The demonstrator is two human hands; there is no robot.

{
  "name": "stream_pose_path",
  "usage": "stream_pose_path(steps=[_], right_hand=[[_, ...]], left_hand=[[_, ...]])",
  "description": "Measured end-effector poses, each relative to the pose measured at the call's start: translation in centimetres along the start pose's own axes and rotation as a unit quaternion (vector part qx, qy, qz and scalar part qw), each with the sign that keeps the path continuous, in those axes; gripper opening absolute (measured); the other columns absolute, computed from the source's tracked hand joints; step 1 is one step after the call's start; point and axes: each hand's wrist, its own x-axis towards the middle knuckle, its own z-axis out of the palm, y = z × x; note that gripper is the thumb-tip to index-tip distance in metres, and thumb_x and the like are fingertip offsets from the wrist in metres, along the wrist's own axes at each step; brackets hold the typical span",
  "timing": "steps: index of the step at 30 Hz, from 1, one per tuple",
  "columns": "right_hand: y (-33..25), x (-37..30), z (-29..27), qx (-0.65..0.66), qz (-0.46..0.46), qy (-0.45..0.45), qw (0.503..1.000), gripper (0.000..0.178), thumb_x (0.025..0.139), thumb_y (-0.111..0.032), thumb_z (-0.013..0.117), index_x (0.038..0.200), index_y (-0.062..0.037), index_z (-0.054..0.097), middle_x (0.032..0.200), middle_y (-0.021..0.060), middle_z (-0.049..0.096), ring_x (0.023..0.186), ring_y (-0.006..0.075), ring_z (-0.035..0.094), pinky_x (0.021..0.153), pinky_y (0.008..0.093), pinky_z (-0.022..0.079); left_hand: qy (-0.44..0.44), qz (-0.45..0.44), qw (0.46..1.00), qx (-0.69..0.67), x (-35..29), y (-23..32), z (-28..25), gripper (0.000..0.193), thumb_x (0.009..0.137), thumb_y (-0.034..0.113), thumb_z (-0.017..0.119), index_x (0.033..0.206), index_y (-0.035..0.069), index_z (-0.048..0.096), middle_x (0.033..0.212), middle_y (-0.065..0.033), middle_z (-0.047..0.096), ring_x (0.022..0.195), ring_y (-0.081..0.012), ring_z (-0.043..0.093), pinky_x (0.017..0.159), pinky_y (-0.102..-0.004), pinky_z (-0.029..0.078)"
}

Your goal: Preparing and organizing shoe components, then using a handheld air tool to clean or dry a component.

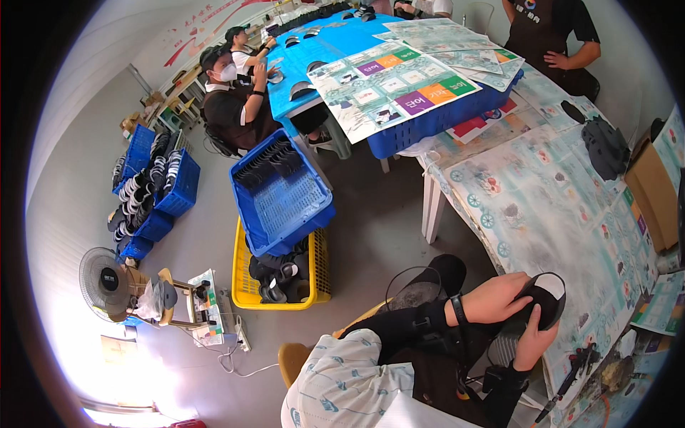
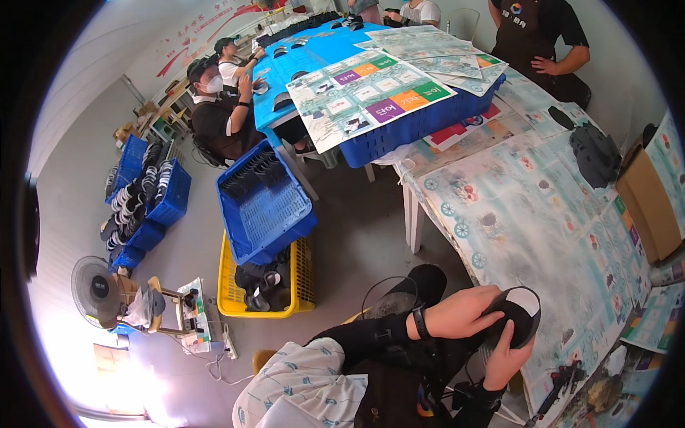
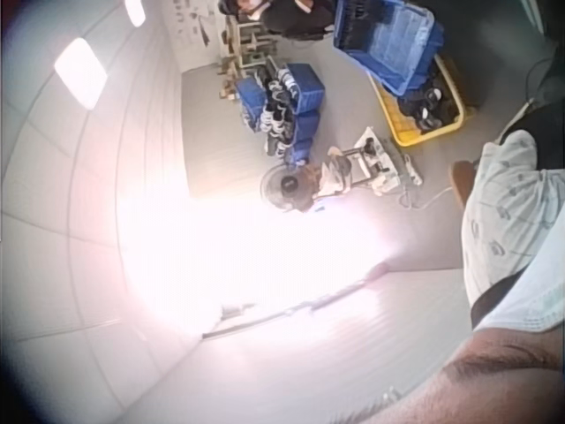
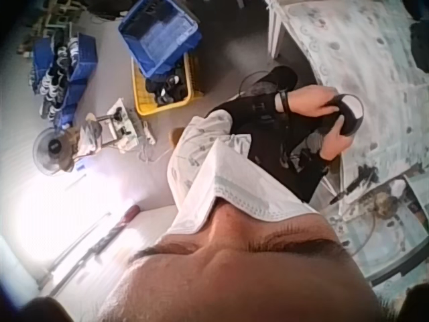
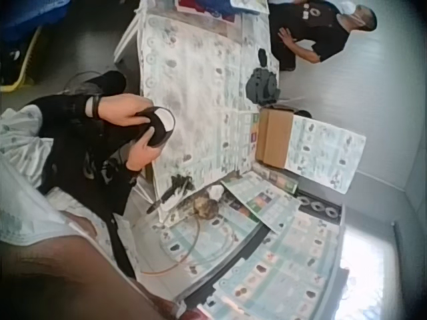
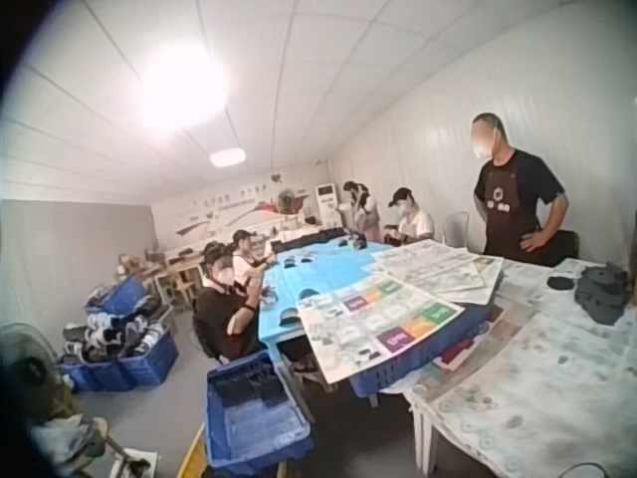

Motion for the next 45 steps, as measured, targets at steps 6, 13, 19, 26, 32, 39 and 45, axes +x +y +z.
stream_pose_path(steps=[6, 13, 19, 26, 32, 39, 45], right_hand=[[-0.5, 0.9, 2.8, -0.018, 0.016, -0.043, 0.999, 0.040, 0.099, -0.017, 0.068, 0.127, 0.0086, 0.057, 0.118, 0.0185, 0.067, 0.107, 0.0246, 0.063, 0.096, 0.0355, 0.047], [-1.0, 0.9, 8.8, -0.050, 0.012, -0.073, 0.996, 0.041, 0.098, -0.018, 0.069, 0.126, 0.0088, 0.058, 0.117, 0.0199, 0.067, 0.106, 0.0266, 0.064, 0.096, 0.0368, 0.047], [-0.9, 0.0, 13.1, -0.091, 0.010, -0.118, 0.989, 0.044, 0.097, -0.020, 0.069, 0.127, 0.0091, 0.058, 0.120, 0.0227, 0.067, 0.109, 0.0312, 0.064, 0.098, 0.0392, 0.047], [-1.2, 0.4, 15.5, -0.132, -0.039, -0.113, 0.984, 0.046, 0.098, -0.020, 0.068, 0.130, 0.0101, 0.056, 0.125, 0.0251, 0.065, 0.114, 0.0334, 0.062, 0.102, 0.0397, 0.045], [-2.4, 0.5, 15.7, -0.130, -0.001, -0.089, 0.988, 0.049, 0.098, -0.020, 0.068, 0.134, 0.0106, 0.053, 0.129, 0.0250, 0.062, 0.118, 0.0315, 0.060, 0.105, 0.0383, 0.043], [-1.4, 0.8, 14.6, -0.137, -0.002, -0.104, 0.985, 0.048, 0.098, -0.020, 0.068, 0.133, 0.0100, 0.054, 0.128, 0.0233, 0.063, 0.115, 0.0301, 0.061, 0.103, 0.0372, 0.044], [-1.6, 0.7, 14.3, -0.110, -0.003, -0.106, 0.988, 0.046, 0.099, -0.020, 0.068, 0.131, 0.0097, 0.055, 0.124, 0.0222, 0.065, 0.112, 0.0298, 0.062, 0.101, 0.0375, 0.046]], left_hand=[[-0.017, -0.031, 0.999, -0.009, -0.2, -2.8, -2.5, 0.028, 0.095, 0.018, 0.062, 0.110, -0.005, 0.056, 0.099, -0.0223, 0.058, 0.096, -0.0431, 0.058, 0.083, -0.0463, 0.049], [0.022, -0.057, 0.998, -0.021, -2.3, -5.2, -8.0, 0.028, 0.095, 0.018, 0.062, 0.110, -0.004, 0.056, 0.100, -0.0226, 0.058, 0.097, -0.0437, 0.058, 0.084, -0.0464, 0.048], [0.021, -0.087, 0.996, -0.019, -4.7, -7.8, -11.7, 0.029, 0.094, 0.019, 0.062, 0.111, -0.003, 0.056, 0.100, -0.0217, 0.059, 0.097, -0.0430, 0.059, 0.084, -0.0464, 0.049], [-0.001, -0.079, 0.994, -0.074, -5.5, -8.5, -17.4, 0.055, 0.097, 0.023, 0.065, 0.140, -0.002, 0.041, 0.099, -0.0174, 0.064, 0.090, -0.0364, 0.064, 0.081, -0.0416, 0.053], [0.488, -0.062, 0.868, -0.065, -8.5, -5.3, -26.8, 0.076, 0.100, 0.005, 0.057, 0.161, 0.004, 0.013, 0.088, -0.0047, 0.062, 0.076, -0.0088, 0.058, 0.067, -0.0227, 0.049], [0.610, -0.060, 0.789, -0.053, -13.6, -6.3, -32.7, 0.070, 0.101, 0.001, 0.054, 0.160, 0.000, 0.016, 0.086, -0.0053, 0.060, 0.066, -0.0061, 0.050, 0.059, -0.0194, 0.042], [0.616, -0.060, 0.784, -0.047, -13.7, -6.2, -32.8, 0.070, 0.102, 0.003, 0.054, 0.160, 0.000, 0.014, 0.086, -0.0052, 0.060, 0.065, -0.0060, 0.050, 0.059, -0.0198, 0.042]])
